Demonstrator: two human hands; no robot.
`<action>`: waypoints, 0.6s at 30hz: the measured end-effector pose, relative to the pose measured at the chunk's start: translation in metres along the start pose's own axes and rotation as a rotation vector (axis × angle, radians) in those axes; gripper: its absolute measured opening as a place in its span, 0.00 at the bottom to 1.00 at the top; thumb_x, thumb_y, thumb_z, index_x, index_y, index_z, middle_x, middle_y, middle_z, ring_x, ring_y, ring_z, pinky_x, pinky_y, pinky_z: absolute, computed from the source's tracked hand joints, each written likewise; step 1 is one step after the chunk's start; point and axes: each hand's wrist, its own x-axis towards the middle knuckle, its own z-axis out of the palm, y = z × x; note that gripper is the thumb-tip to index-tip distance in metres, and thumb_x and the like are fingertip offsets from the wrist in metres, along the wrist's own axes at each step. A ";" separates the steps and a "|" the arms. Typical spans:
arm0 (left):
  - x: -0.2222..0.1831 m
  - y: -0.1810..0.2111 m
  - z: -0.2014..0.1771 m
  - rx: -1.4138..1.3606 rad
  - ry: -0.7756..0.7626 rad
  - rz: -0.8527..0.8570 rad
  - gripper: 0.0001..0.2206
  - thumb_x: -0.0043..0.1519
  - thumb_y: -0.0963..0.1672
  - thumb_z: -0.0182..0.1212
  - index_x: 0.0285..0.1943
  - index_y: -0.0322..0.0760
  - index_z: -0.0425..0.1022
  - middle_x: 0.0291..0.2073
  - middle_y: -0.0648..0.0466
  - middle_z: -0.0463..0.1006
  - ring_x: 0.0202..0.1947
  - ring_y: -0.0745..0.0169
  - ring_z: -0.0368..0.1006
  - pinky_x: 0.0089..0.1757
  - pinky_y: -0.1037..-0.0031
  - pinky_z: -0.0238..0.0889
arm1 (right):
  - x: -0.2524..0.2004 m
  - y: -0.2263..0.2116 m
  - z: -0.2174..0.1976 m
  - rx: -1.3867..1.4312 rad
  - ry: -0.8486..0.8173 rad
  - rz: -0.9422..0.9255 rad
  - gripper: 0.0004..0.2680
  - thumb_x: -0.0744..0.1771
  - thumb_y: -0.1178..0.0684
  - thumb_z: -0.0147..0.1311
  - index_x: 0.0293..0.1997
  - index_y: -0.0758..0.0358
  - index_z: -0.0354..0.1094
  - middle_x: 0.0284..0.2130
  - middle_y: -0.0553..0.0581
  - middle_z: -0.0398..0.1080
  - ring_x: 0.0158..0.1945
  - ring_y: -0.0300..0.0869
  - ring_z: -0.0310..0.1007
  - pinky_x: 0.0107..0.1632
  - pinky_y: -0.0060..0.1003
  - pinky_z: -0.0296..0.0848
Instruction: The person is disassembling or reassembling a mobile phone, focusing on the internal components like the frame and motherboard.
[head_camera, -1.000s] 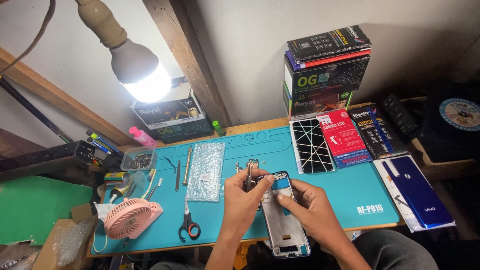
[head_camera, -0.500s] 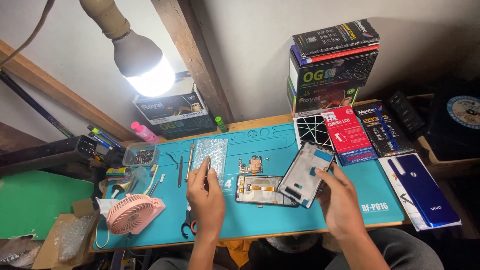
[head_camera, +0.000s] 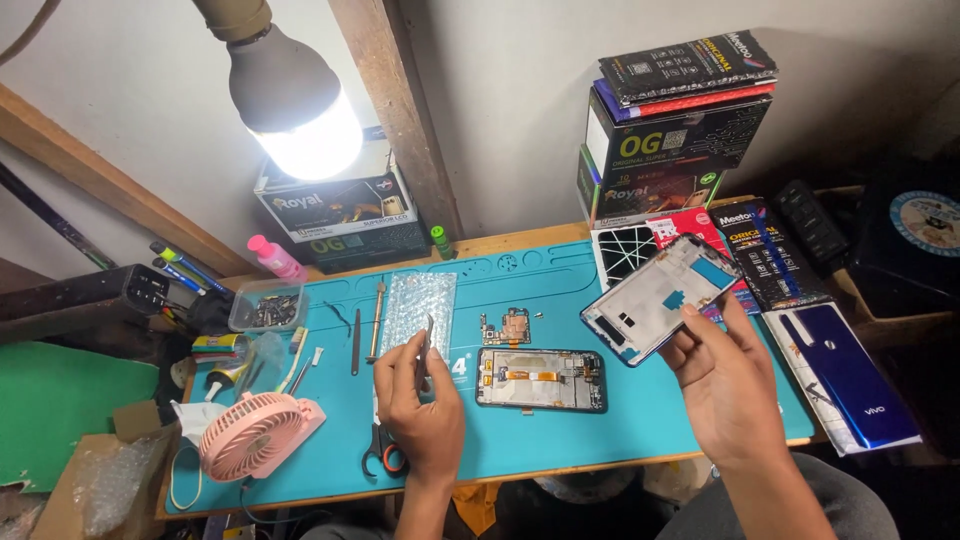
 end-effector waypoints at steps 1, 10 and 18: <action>-0.001 -0.002 0.000 0.020 0.004 0.004 0.12 0.67 0.36 0.64 0.58 0.30 0.83 0.46 0.48 0.79 0.43 0.57 0.77 0.33 0.74 0.74 | -0.007 -0.015 0.012 -0.055 -0.038 0.021 0.18 0.70 0.58 0.53 0.72 0.54 0.67 0.43 0.46 0.71 0.37 0.34 0.65 0.40 0.28 0.70; -0.001 -0.004 -0.001 0.055 0.048 -0.050 0.11 0.69 0.37 0.62 0.59 0.30 0.83 0.48 0.46 0.82 0.43 0.54 0.79 0.40 0.68 0.76 | 0.006 -0.003 0.018 -0.132 -0.093 0.093 0.18 0.72 0.58 0.46 0.74 0.56 0.66 0.52 0.55 0.78 0.43 0.41 0.75 0.38 0.37 0.73; -0.004 -0.001 0.005 0.100 0.057 -0.066 0.11 0.71 0.38 0.60 0.59 0.30 0.84 0.48 0.45 0.83 0.42 0.54 0.80 0.36 0.69 0.74 | -0.023 -0.020 0.043 -0.405 0.109 0.237 0.22 0.69 0.53 0.52 0.76 0.53 0.66 0.69 0.51 0.73 0.70 0.42 0.71 0.67 0.40 0.71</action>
